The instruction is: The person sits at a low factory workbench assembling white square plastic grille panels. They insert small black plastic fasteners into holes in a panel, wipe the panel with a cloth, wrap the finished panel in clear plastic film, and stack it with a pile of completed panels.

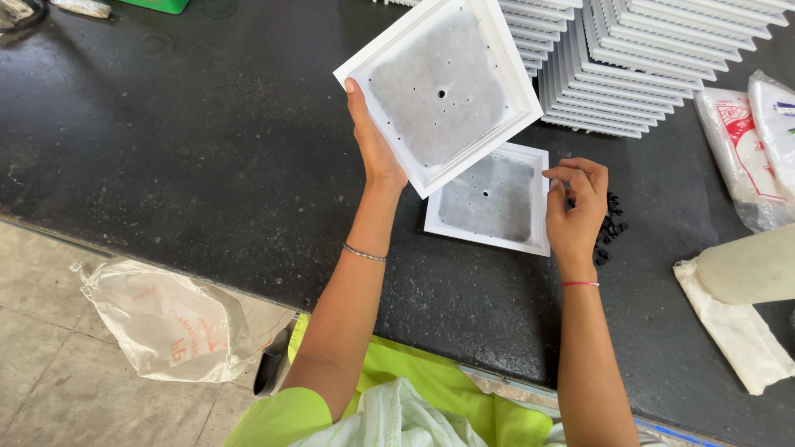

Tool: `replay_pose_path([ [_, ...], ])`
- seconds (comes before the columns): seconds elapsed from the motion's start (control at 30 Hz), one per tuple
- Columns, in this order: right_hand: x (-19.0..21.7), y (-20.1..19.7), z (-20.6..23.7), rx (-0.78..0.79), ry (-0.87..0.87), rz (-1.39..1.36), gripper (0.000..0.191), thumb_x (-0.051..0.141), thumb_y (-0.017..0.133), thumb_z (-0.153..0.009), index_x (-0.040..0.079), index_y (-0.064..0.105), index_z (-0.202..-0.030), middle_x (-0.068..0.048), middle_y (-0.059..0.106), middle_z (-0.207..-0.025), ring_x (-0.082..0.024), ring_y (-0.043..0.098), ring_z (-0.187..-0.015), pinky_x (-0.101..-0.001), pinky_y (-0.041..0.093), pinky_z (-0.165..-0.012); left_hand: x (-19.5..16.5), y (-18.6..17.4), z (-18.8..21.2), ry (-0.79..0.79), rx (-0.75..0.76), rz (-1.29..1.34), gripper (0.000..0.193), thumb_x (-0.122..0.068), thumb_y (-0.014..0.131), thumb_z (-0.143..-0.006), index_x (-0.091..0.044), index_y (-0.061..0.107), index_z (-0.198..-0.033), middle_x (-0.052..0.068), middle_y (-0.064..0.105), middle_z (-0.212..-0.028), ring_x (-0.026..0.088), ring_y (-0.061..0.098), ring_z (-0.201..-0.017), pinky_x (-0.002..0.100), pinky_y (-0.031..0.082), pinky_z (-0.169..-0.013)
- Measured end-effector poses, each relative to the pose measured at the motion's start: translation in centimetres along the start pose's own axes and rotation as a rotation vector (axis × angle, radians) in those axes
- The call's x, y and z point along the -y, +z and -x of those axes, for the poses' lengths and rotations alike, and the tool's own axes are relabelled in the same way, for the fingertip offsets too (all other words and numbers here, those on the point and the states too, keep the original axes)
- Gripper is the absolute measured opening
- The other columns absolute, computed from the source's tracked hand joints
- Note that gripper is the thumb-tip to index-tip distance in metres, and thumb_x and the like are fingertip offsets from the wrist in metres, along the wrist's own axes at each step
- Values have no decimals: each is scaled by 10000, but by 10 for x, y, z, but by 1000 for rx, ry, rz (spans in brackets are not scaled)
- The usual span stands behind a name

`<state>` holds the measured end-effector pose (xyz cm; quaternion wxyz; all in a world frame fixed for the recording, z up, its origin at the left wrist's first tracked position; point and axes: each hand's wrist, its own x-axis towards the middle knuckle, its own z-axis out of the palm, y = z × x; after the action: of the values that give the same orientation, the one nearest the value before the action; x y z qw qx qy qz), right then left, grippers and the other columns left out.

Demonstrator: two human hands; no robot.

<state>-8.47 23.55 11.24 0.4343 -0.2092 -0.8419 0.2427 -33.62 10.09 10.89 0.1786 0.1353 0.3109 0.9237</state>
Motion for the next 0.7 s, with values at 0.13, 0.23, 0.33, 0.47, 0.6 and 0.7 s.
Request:
replay_pose_path([
  [0.13,0,0,0,-1,-6,1,202,-87,586,-997,50,721,-1062,-85,564,-1277,-195,597,-1107,-302,535,-837,1,-1,0,6,4,-23,1035,-781,421,-882,-90,162,-1608,239,294,-1597,375,321,-1507,511,377,-1180],
  [0.23,-1,1,0,-2,-9,-3,204,-87,585,-993,50,721,-1059,-83,564,-1275,-193,598,-1113,-299,539,-833,1,-2,1,12,20,-19,1037,-779,422,-887,-78,168,-1608,246,297,-1597,378,323,-1509,510,377,-1182],
  [0.33,-1,2,0,-4,-11,-5,204,-87,588,-993,51,722,-1061,-82,565,-1272,-192,599,-1112,-299,537,-828,1,-2,0,9,37,0,1034,-776,418,-898,-61,183,-1607,249,302,-1602,377,327,-1511,501,375,-1186],
  [0.47,-2,2,0,-5,-20,-2,211,-90,588,-993,55,725,-1062,-84,567,-1264,-196,600,-1107,-297,537,-827,1,-2,0,9,58,30,1028,-770,412,-915,-40,199,-1607,247,306,-1614,371,333,-1513,485,367,-1194],
  [0.6,-3,2,0,-11,-31,15,219,-100,595,-978,53,726,-1062,-88,584,-1256,-201,606,-1092,-303,522,-825,2,-3,1,12,46,18,1044,-786,401,-910,-51,184,-1618,233,296,-1626,357,325,-1517,483,349,-1207],
  [0.7,-4,3,1,-14,-33,-3,226,-101,593,-971,55,728,-1063,-93,583,-1248,-205,604,-1105,-299,535,-825,3,-5,-1,7,46,49,1036,-798,377,-905,-91,163,-1631,195,276,-1647,342,311,-1521,478,320,-1218],
])
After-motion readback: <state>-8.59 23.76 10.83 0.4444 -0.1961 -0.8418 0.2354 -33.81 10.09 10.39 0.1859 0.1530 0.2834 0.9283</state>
